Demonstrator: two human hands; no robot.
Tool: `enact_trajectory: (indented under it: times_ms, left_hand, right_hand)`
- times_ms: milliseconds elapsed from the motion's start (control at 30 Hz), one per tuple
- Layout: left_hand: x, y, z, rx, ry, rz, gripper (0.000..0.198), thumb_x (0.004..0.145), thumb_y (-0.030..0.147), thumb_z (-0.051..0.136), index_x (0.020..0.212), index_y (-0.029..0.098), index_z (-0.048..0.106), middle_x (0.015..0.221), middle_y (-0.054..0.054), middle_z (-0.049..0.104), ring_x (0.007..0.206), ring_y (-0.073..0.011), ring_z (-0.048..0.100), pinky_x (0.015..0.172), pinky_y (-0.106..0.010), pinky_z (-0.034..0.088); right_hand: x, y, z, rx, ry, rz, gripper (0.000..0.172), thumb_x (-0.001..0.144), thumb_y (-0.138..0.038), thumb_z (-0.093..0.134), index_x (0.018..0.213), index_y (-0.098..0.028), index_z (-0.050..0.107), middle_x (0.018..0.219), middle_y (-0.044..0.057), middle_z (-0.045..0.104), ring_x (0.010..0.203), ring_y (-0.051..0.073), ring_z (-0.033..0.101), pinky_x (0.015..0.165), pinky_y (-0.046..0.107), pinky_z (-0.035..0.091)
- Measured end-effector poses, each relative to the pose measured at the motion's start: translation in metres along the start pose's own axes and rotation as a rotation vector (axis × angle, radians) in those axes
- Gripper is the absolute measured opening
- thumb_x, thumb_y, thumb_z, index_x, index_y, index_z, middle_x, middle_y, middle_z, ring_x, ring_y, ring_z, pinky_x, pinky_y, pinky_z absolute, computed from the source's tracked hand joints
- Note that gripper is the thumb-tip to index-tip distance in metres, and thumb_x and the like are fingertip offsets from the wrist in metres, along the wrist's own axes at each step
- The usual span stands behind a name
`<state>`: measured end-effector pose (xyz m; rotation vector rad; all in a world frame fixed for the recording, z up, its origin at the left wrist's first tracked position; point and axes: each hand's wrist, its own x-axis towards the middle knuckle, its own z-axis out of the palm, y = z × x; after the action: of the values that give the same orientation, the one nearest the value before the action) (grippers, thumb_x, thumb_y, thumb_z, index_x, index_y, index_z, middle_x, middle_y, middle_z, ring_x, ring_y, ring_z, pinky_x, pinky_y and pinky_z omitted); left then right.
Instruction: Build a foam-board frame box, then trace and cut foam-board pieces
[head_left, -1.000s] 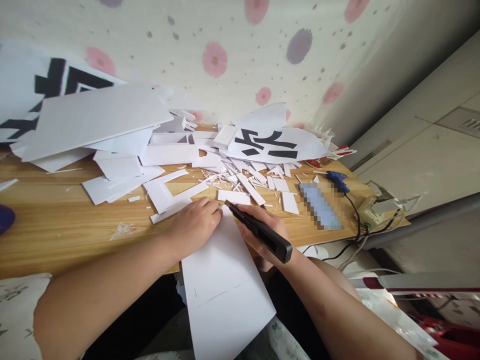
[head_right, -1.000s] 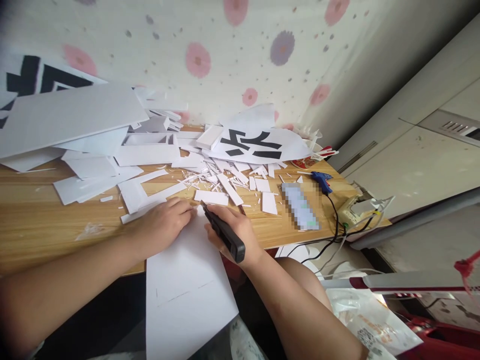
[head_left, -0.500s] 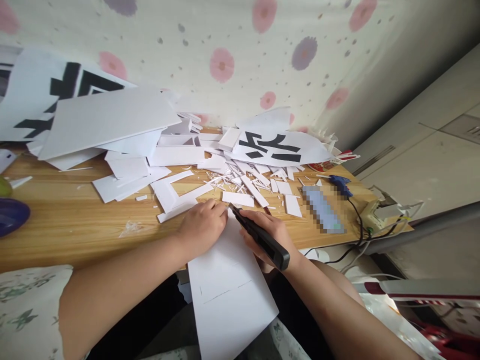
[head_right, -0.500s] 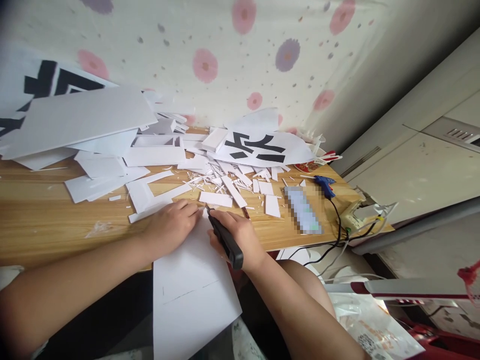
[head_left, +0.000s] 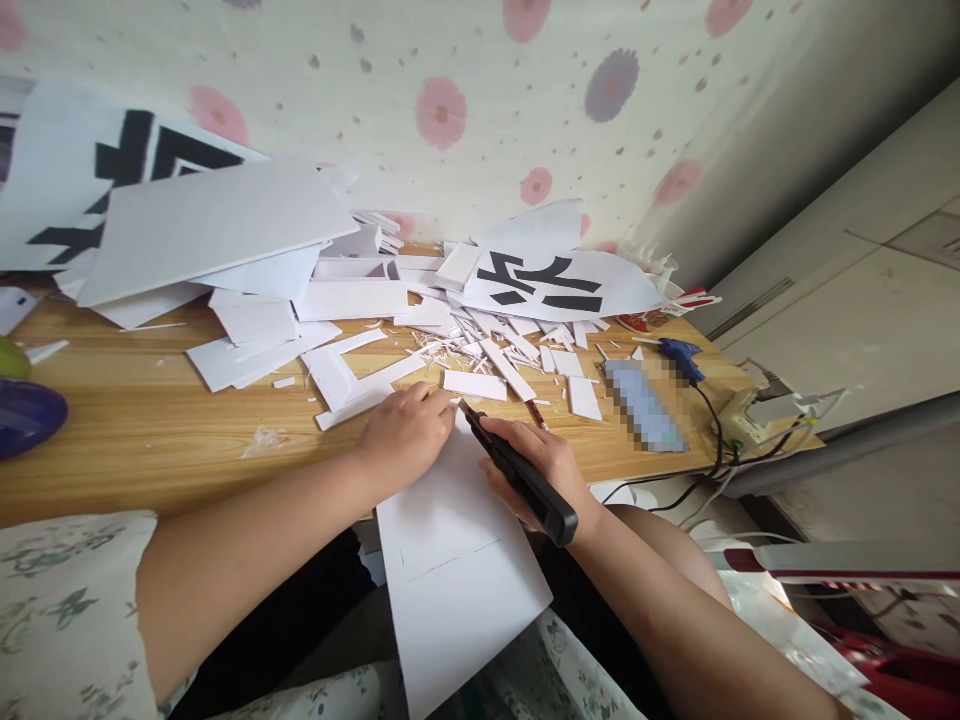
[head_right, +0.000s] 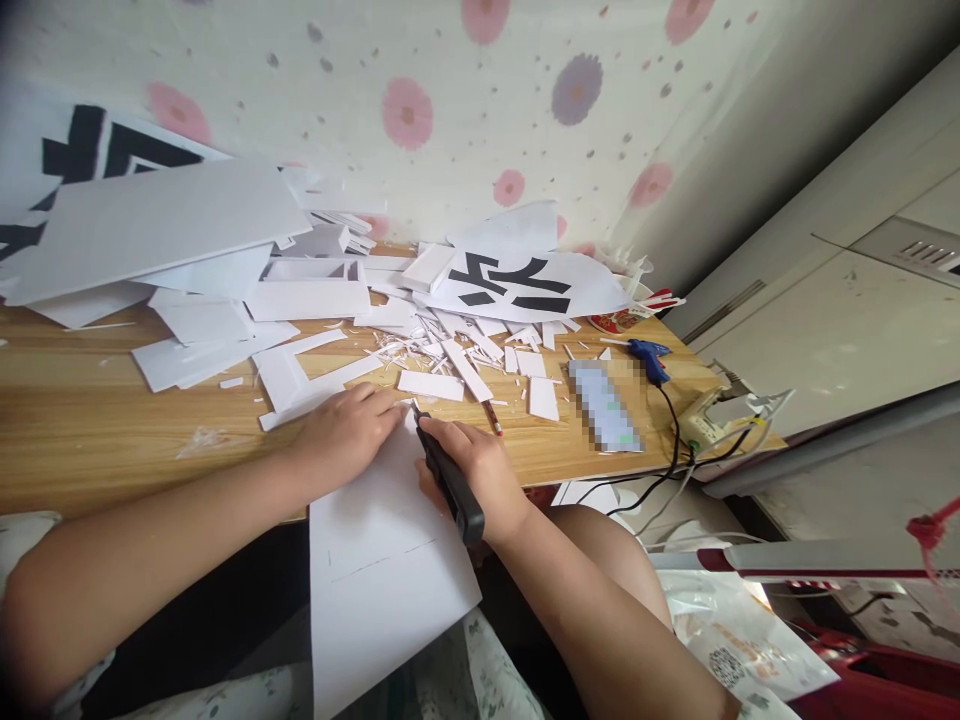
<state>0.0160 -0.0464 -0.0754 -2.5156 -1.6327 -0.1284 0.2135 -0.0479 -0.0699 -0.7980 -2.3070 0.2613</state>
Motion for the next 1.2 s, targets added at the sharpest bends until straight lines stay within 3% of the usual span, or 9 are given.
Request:
enact_trajectory:
  times_ms: [300, 900, 1200]
  left_hand:
    - [0.0, -0.001, 0.0, -0.002, -0.023, -0.009, 0.025, 0.095, 0.013, 0.043, 0.096, 0.016, 0.068, 0.102, -0.006, 0.068, 0.1, -0.0251, 0.057, 0.077, -0.036, 0.047]
    - [0.005, 0.002, -0.003, -0.03, -0.083, -0.056, 0.031, 0.094, 0.012, 0.043, 0.113, 0.018, 0.066, 0.117, -0.008, 0.065, 0.109, -0.0276, 0.054, 0.081, -0.04, 0.047]
    - [0.005, 0.001, 0.001, -0.018, -0.075, -0.044, 0.037, 0.094, 0.011, 0.039, 0.123, 0.016, 0.061, 0.116, -0.01, 0.064, 0.108, -0.029, 0.051, 0.079, -0.039, 0.044]
  right_hand:
    - [-0.007, -0.007, 0.0, -0.036, 0.001, -0.001, 0.031, 0.084, -0.019, 0.055, 0.115, -0.017, 0.054, 0.079, 0.006, 0.07, 0.069, 0.019, 0.068, 0.063, 0.029, 0.054]
    - [-0.018, -0.02, -0.011, -0.046, -0.057, 0.031, 0.031, 0.084, -0.019, 0.053, 0.115, -0.016, 0.055, 0.08, 0.007, 0.069, 0.07, 0.02, 0.067, 0.064, 0.029, 0.053]
    - [-0.031, -0.028, -0.017, -0.035, -0.069, 0.045, 0.034, 0.084, -0.017, 0.052, 0.117, -0.016, 0.055, 0.081, 0.007, 0.07, 0.071, 0.02, 0.068, 0.065, 0.03, 0.054]
